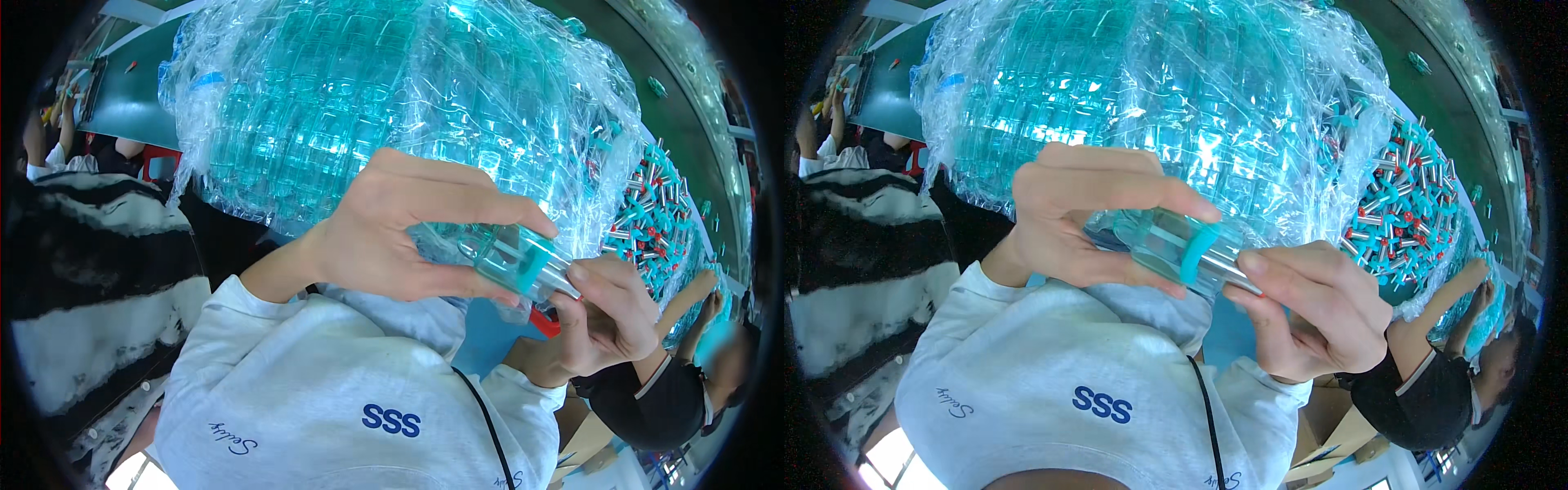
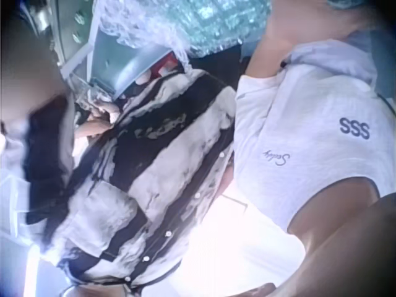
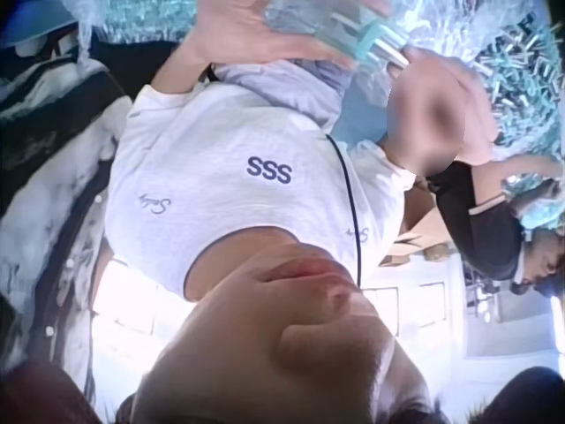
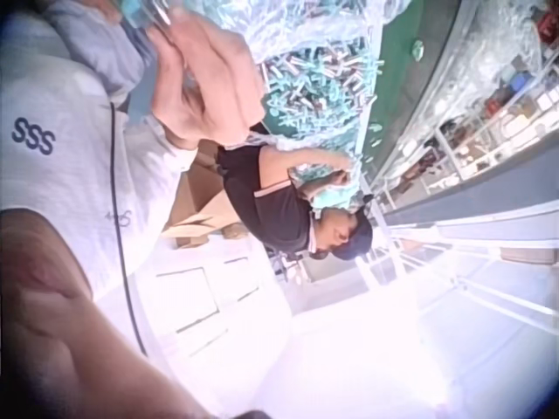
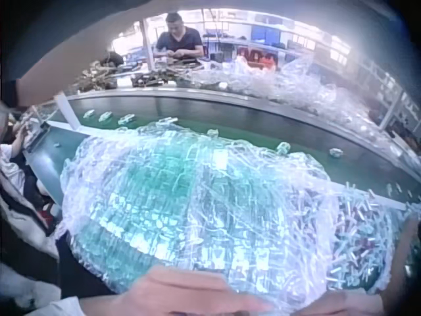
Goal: Assembling small plastic and metal components on a factory assembly line.
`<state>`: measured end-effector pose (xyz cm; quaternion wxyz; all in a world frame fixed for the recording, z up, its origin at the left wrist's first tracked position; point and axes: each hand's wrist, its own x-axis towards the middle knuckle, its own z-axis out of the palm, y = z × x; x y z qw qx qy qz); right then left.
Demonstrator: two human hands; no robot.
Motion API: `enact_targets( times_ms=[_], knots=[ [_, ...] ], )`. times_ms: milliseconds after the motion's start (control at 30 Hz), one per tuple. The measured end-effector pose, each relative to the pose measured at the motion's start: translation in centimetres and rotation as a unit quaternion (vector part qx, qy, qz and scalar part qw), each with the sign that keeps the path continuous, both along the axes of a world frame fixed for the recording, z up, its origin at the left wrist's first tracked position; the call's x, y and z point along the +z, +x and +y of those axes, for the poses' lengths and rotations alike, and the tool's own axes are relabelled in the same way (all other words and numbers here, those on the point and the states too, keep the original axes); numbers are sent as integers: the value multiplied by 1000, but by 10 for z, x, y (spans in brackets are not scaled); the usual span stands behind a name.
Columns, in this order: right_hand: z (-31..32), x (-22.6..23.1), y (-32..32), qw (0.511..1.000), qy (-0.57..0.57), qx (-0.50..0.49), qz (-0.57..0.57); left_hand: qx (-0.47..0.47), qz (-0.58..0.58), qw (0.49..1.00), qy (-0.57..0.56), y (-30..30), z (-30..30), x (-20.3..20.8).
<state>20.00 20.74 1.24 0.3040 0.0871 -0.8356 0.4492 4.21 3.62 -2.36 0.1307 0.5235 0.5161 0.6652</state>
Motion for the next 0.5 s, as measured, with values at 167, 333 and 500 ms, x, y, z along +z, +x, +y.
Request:
enact_targets(
  times_ms=[167, 333, 500],
  knots=[
    [0, -4, 2, 1000, -2, 4, 3, -11, -12, 1000, -5, 1, -2, -4],
    [-4, -2, 3, 1000, -15, 1, 6, -40, -49, 998, -22, 1, -5, 0],
    [-5, -6, 5, 1000, -23, -12, 14, -52, -59, 996, -36, 2, -6, -1]
  ],
)
